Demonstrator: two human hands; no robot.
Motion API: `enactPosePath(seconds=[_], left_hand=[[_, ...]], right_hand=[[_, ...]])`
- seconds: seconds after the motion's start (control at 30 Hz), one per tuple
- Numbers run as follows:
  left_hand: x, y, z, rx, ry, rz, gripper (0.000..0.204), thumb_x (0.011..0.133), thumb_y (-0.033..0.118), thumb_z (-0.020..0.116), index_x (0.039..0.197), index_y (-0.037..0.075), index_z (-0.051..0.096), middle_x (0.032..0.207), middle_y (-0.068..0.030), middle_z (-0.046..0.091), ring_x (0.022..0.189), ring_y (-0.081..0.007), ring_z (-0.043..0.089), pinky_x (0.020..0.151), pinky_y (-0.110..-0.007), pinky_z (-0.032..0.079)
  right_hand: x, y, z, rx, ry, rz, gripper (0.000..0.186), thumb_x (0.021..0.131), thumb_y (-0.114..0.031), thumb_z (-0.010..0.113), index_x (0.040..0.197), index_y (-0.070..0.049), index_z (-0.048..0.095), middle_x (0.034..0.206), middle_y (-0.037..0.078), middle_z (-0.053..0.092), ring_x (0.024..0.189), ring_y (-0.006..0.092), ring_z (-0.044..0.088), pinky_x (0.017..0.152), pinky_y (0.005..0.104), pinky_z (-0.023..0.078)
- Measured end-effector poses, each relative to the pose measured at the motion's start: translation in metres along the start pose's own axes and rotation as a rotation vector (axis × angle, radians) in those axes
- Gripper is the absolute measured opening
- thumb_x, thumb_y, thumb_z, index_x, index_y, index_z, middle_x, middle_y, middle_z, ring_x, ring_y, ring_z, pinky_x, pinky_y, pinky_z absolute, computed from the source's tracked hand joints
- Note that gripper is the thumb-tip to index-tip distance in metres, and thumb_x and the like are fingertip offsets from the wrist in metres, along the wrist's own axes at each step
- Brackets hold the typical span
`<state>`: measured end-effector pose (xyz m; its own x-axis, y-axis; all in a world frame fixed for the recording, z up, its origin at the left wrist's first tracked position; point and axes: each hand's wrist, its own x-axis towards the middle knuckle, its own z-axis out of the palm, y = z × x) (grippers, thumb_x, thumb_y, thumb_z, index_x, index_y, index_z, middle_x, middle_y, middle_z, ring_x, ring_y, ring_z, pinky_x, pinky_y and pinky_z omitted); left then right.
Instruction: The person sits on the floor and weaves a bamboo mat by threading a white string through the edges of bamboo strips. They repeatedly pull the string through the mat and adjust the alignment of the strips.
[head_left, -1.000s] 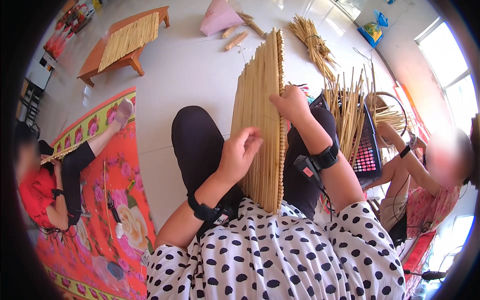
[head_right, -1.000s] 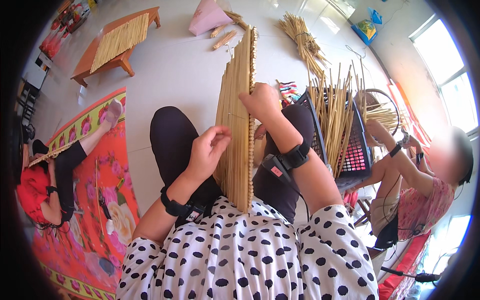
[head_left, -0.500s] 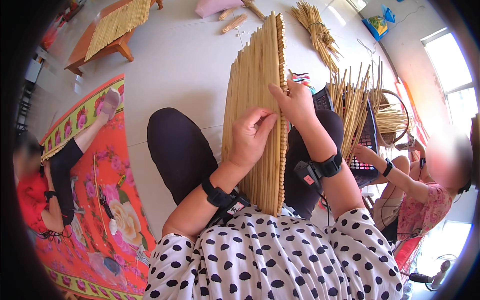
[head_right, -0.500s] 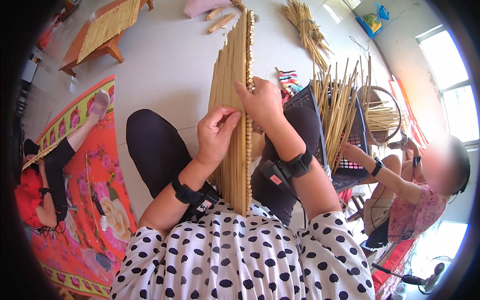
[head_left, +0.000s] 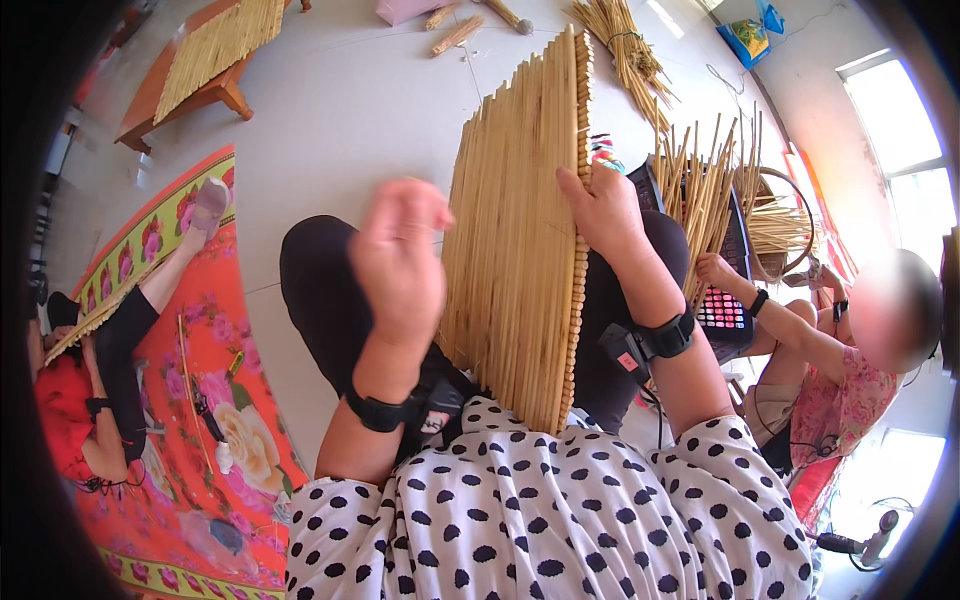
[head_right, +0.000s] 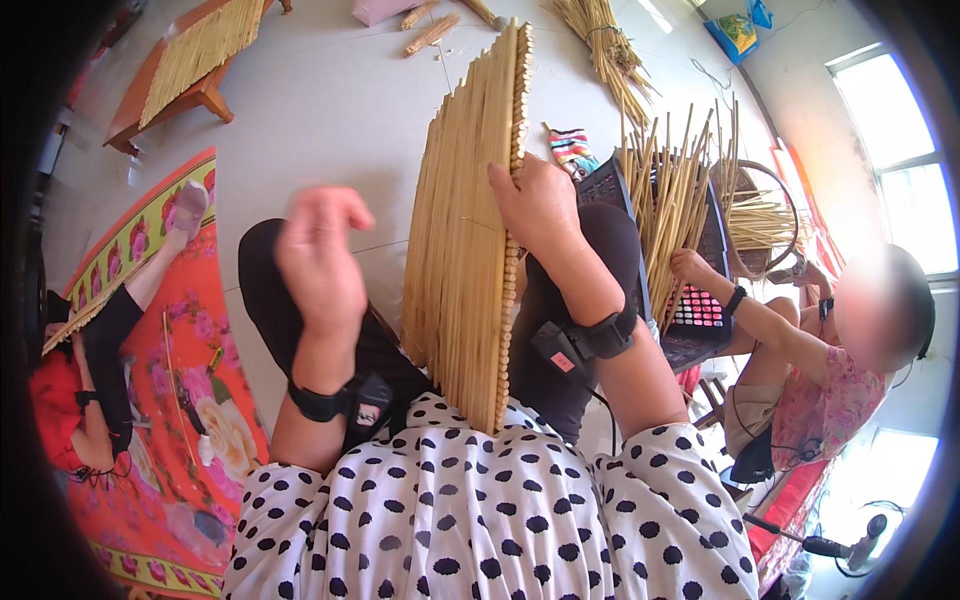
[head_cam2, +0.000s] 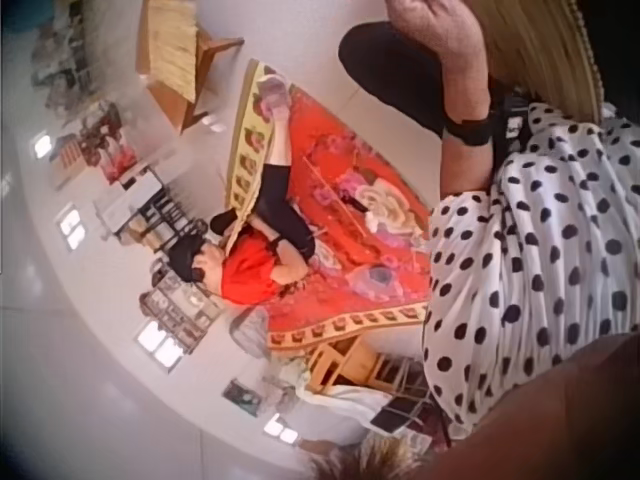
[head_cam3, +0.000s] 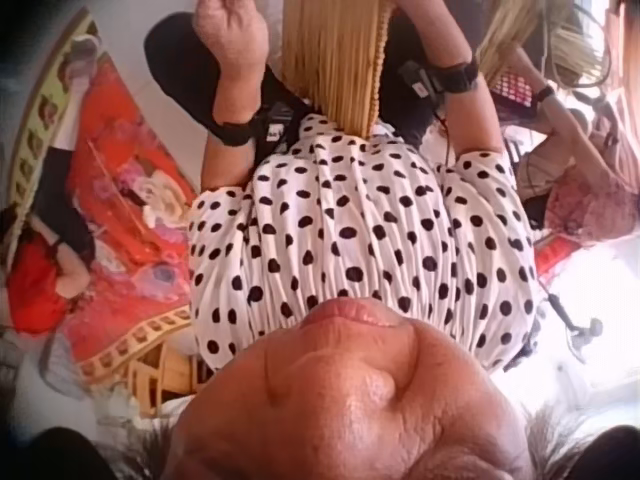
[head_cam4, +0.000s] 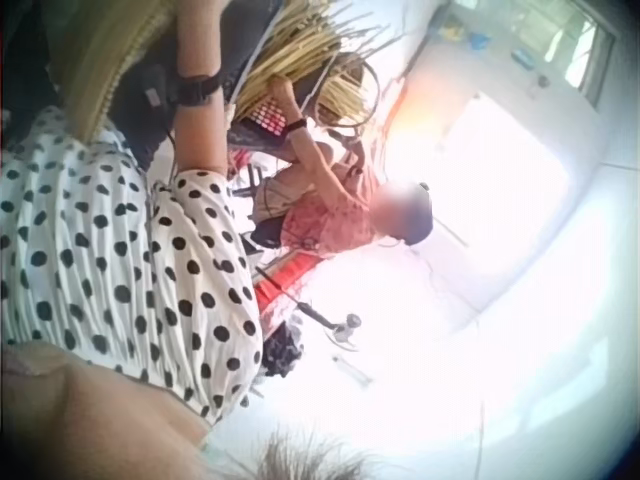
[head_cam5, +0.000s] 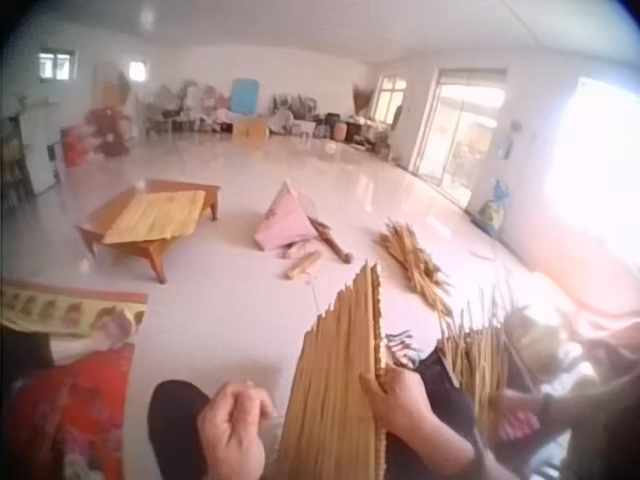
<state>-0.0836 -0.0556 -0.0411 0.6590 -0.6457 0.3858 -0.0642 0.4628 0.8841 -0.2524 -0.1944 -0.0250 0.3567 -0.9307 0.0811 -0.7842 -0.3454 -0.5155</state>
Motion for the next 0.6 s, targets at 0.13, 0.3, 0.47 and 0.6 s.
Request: enactPosePath(seconds=[0.13, 0.3, 0.47, 0.6], left_hand=[[-0.038, -0.023, 0.02, 0.353, -0.409, -0.151, 0.023, 0.098, 0.018, 0.063, 0.085, -0.001, 0.061, 0.07, -0.0165, 0.059, 0.061, -0.0299, 0.059, 0.058, -0.038, 0.046], [-0.04, -0.04, 0.045, 0.401, -0.317, -0.022, 0.021, 0.094, 0.015, 0.064, 0.08, -0.001, 0.062, 0.069, -0.0209, 0.058, 0.062, -0.0393, 0.06, 0.055, -0.042, 0.046], [-0.042, -0.035, 0.049, 0.29, -0.223, -0.031, 0.022, 0.094, 0.011, 0.061, 0.075, 0.0, 0.059, 0.066, -0.0208, 0.056, 0.058, -0.0401, 0.058, 0.052, -0.042, 0.044], [-0.042, -0.031, 0.044, 0.297, -0.208, 0.07, 0.027, 0.094, 0.007, 0.059, 0.07, -0.003, 0.051, 0.059, -0.0159, 0.046, 0.051, -0.0246, 0.045, 0.049, -0.036, 0.038]], right_hand=[[0.0, -0.025, 0.011, 0.081, -0.022, -0.03, 0.049, 0.091, -0.039, 0.061, 0.082, 0.009, 0.063, 0.072, 0.03, 0.064, 0.076, 0.0463, 0.065, 0.073, 0.0519, 0.052], [-0.004, -0.032, 0.011, 0.046, -0.013, -0.03, 0.047, 0.093, -0.039, 0.059, 0.082, 0.007, 0.064, 0.072, 0.03, 0.064, 0.076, 0.0458, 0.065, 0.074, 0.0516, 0.052], [-0.006, -0.034, 0.01, 0.016, -0.027, -0.091, 0.048, 0.094, -0.039, 0.057, 0.082, 0.007, 0.064, 0.073, 0.03, 0.064, 0.077, 0.0463, 0.066, 0.075, 0.0512, 0.052], [-0.008, -0.041, 0.009, -0.008, -0.068, -0.087, 0.047, 0.094, -0.038, 0.056, 0.084, 0.007, 0.063, 0.074, 0.03, 0.065, 0.078, 0.0472, 0.065, 0.075, 0.0514, 0.052]])
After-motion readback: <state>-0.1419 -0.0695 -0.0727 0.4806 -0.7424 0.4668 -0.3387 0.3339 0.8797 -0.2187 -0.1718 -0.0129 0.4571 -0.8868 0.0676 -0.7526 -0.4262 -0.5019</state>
